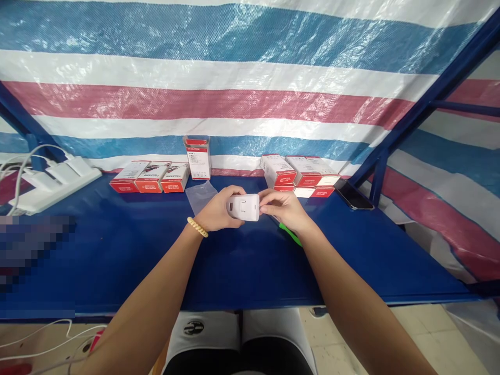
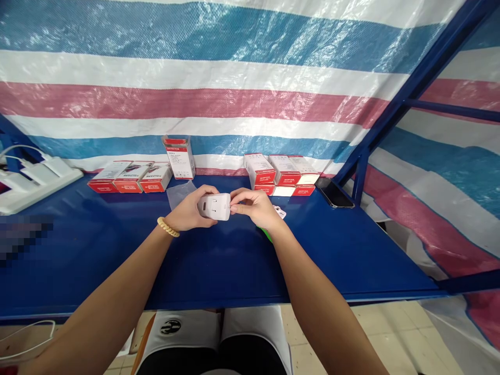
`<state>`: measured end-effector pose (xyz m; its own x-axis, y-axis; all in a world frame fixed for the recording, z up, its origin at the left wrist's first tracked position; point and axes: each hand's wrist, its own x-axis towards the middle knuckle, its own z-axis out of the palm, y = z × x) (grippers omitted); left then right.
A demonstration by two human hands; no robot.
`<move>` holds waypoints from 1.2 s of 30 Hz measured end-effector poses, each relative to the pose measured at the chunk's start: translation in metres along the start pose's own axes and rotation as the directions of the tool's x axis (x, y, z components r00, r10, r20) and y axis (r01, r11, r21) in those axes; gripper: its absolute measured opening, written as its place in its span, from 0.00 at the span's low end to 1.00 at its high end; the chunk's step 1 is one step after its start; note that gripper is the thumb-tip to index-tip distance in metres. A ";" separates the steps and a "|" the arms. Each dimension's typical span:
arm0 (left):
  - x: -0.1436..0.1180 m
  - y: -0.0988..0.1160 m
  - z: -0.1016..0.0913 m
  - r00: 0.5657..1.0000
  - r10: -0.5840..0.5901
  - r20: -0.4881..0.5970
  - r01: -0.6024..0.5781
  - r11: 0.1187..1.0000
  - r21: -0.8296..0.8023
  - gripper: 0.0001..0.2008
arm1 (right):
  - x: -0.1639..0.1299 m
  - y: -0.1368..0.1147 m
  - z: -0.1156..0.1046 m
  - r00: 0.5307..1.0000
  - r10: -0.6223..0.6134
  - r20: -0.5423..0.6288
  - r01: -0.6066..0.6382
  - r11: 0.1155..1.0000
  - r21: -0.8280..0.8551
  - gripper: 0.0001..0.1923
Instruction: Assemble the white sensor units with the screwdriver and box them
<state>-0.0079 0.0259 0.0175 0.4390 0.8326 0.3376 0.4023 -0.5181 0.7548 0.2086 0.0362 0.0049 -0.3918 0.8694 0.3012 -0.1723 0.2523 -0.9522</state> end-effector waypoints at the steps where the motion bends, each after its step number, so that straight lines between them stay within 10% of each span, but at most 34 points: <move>1: 0.000 0.000 0.000 1.000 0.004 -0.005 -0.004 1.000 0.012 0.29 | 0.000 -0.001 0.000 1.000 -0.003 0.001 0.003 1.000 -0.015 0.10; 17: 0.001 0.002 0.003 0.999 0.033 -0.025 -0.020 0.919 0.394 0.28 | 0.000 -0.007 0.002 0.997 0.078 -0.015 -0.078 0.997 -0.025 0.13; 36: 0.002 -0.003 0.007 0.990 0.140 -0.016 -0.118 0.884 0.452 0.26 | -0.001 -0.009 -0.003 0.999 -0.031 0.015 0.033 0.969 -0.244 0.11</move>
<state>-0.0023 0.0282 0.0115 0.4781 0.7551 0.4486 0.6671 -0.6445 0.3737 0.2134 0.0341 0.0131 -0.4002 0.8546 0.3309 0.0404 0.3772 -0.9253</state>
